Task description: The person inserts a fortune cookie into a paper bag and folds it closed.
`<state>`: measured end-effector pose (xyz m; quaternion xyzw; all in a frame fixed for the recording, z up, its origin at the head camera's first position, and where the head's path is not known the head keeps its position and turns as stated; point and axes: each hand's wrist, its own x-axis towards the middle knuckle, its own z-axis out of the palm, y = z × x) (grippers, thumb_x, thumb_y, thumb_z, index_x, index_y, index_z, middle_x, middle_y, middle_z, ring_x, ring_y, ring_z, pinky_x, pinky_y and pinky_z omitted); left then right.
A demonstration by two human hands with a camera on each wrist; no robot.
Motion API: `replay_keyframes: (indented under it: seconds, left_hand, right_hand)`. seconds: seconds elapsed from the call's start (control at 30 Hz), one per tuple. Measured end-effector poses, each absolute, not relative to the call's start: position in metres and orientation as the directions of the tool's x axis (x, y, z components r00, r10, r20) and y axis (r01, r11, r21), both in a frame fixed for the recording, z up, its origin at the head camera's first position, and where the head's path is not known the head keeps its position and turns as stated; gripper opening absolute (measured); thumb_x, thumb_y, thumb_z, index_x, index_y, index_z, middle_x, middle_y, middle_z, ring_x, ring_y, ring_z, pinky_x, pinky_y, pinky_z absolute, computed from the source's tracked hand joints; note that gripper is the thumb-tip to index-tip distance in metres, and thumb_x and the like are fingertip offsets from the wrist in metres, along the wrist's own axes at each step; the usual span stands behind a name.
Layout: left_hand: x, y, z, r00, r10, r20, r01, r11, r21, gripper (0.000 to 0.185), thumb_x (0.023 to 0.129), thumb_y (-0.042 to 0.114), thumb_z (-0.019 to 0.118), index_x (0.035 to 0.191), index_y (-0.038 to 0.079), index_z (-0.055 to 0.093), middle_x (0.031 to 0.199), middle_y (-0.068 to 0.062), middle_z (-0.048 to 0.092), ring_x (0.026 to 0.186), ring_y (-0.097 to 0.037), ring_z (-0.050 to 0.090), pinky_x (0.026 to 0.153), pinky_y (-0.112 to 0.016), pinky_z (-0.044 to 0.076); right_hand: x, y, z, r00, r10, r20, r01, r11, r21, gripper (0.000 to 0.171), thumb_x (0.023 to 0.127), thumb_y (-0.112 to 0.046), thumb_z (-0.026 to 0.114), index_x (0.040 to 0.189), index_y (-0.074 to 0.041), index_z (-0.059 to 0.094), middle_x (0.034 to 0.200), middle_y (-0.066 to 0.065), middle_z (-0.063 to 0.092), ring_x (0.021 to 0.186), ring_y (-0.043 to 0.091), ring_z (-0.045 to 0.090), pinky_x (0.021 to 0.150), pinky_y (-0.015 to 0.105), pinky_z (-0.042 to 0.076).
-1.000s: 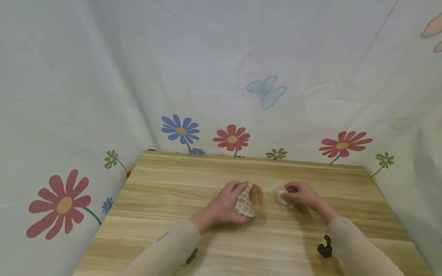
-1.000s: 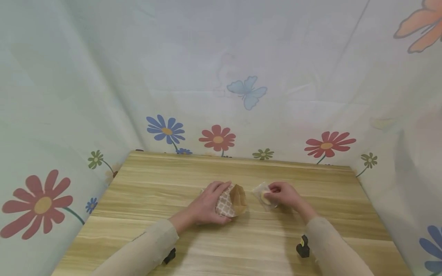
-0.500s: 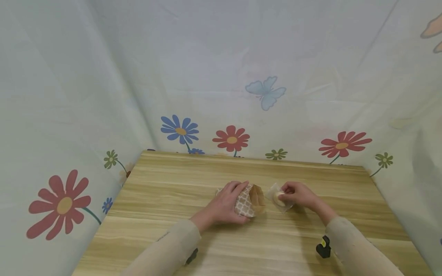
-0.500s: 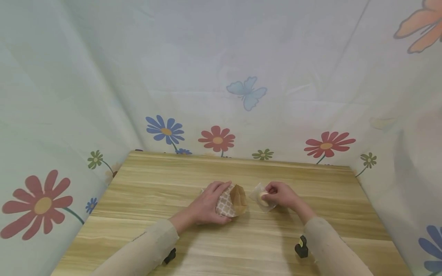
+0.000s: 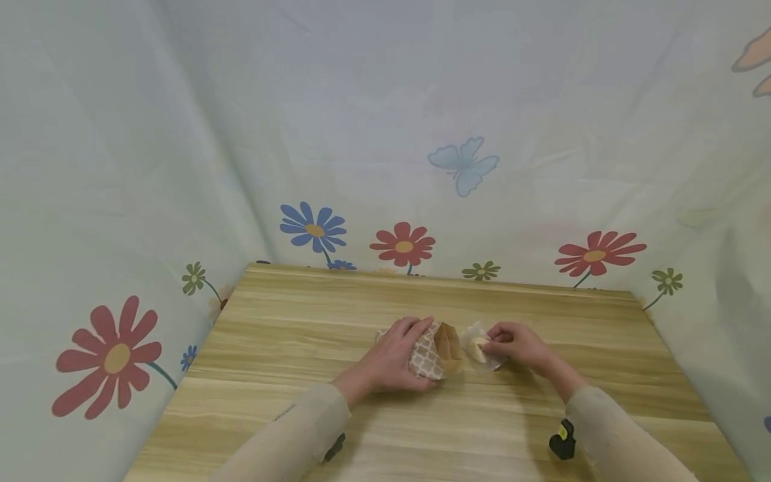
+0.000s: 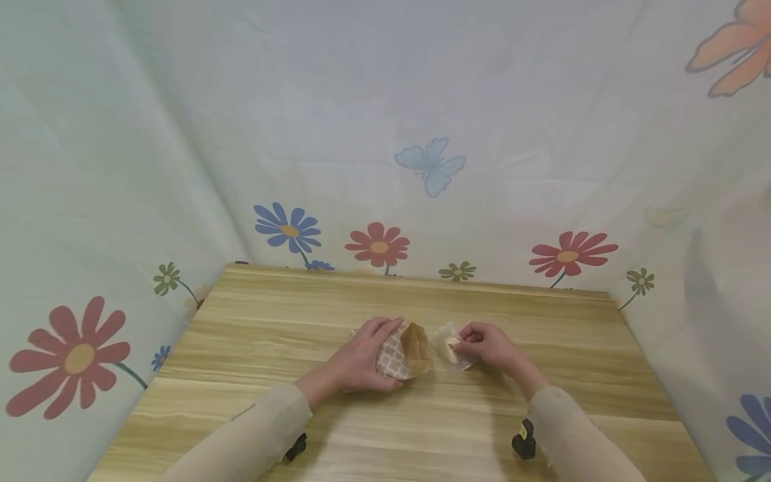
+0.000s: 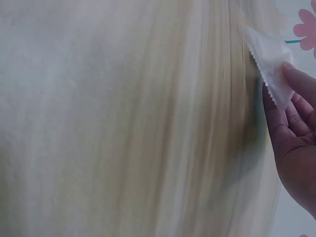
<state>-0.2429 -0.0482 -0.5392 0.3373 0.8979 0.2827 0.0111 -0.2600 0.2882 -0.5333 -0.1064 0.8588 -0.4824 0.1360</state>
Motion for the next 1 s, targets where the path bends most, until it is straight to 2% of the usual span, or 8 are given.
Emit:
replay_keyframes:
  seconds: [0.1, 0.37, 0.47, 0.63, 0.8, 1.0]
  left_hand:
    - [-0.243, -0.048, -0.540, -0.770, 0.614, 0.175, 0.603, 0.610, 0.515, 0.119, 0.072, 0.058, 0.089, 0.169, 0.022, 0.029, 0.156, -0.004, 0.042, 0.139, -0.021, 0.045, 0.113, -0.046, 0.048]
    - [-0.244, -0.047, -0.542, -0.781, 0.599, 0.179, 0.596, 0.626, 0.504, 0.120, 0.073, 0.062, 0.087, 0.169, 0.024, 0.027, 0.158, -0.006, 0.042, 0.139, -0.022, 0.046, 0.113, -0.048, 0.049]
    - [-0.245, -0.047, -0.542, -0.788, 0.589, 0.178, 0.585, 0.628, 0.512, 0.121, 0.073, 0.062, 0.088, 0.170, 0.025, 0.026, 0.158, -0.006, 0.041, 0.138, -0.022, 0.046, 0.113, -0.048, 0.048]
    - [-0.246, -0.047, -0.544, -0.800, 0.574, 0.175, 0.571, 0.637, 0.517, 0.122, 0.072, 0.062, 0.088, 0.170, 0.025, 0.027, 0.158, -0.007, 0.041, 0.139, -0.022, 0.046, 0.115, -0.048, 0.047]
    - [-0.247, -0.047, -0.547, -0.802, 0.560, 0.207, 0.580, 0.649, 0.492, 0.121, 0.071, 0.064, 0.087, 0.169, 0.024, 0.028, 0.157, -0.008, 0.043, 0.138, -0.024, 0.047, 0.114, -0.050, 0.048]
    - [-0.247, -0.044, -0.548, -0.801, 0.546, 0.245, 0.593, 0.668, 0.451, 0.121, 0.071, 0.063, 0.087, 0.168, 0.021, 0.029, 0.153, -0.008, 0.045, 0.135, -0.024, 0.047, 0.113, -0.049, 0.048]
  right_hand:
    - [-0.257, 0.289, -0.533, -0.953, -0.272, -0.131, -0.016, 0.479, -0.878, 0.026, 0.099, -0.015, 0.079, 0.113, 0.005, 0.069, 0.097, 0.009, 0.075, 0.086, 0.015, 0.067, 0.072, 0.027, 0.057]
    - [-0.244, 0.284, -0.510, -0.980, -0.159, -0.119, 0.054, 0.364, -0.930, 0.038, 0.101, -0.021, 0.077, 0.125, 0.006, 0.065, 0.106, 0.006, 0.075, 0.097, 0.012, 0.067, 0.084, 0.024, 0.056]
    - [-0.235, 0.276, -0.501, -0.985, -0.140, -0.102, 0.059, 0.280, -0.958, 0.038, 0.101, -0.019, 0.076, 0.125, 0.009, 0.063, 0.104, 0.004, 0.075, 0.096, 0.011, 0.069, 0.086, 0.024, 0.057]
    - [-0.223, 0.256, -0.498, -0.991, -0.129, -0.017, -0.004, 0.161, -0.987, 0.030, 0.099, -0.010, 0.077, 0.118, 0.009, 0.064, 0.100, 0.001, 0.074, 0.095, 0.011, 0.071, 0.087, 0.025, 0.059]
    - [-0.217, 0.237, -0.503, -0.994, -0.108, 0.017, -0.032, 0.133, -0.991, 0.029, 0.097, -0.007, 0.079, 0.116, 0.008, 0.064, 0.101, 0.000, 0.073, 0.095, 0.010, 0.071, 0.088, 0.027, 0.060]
    - [-0.214, 0.228, -0.512, -0.999, -0.054, -0.002, -0.008, 0.183, -0.983, 0.027, 0.094, -0.007, 0.082, 0.112, 0.007, 0.067, 0.099, 0.003, 0.073, 0.092, 0.012, 0.071, 0.085, 0.027, 0.060]
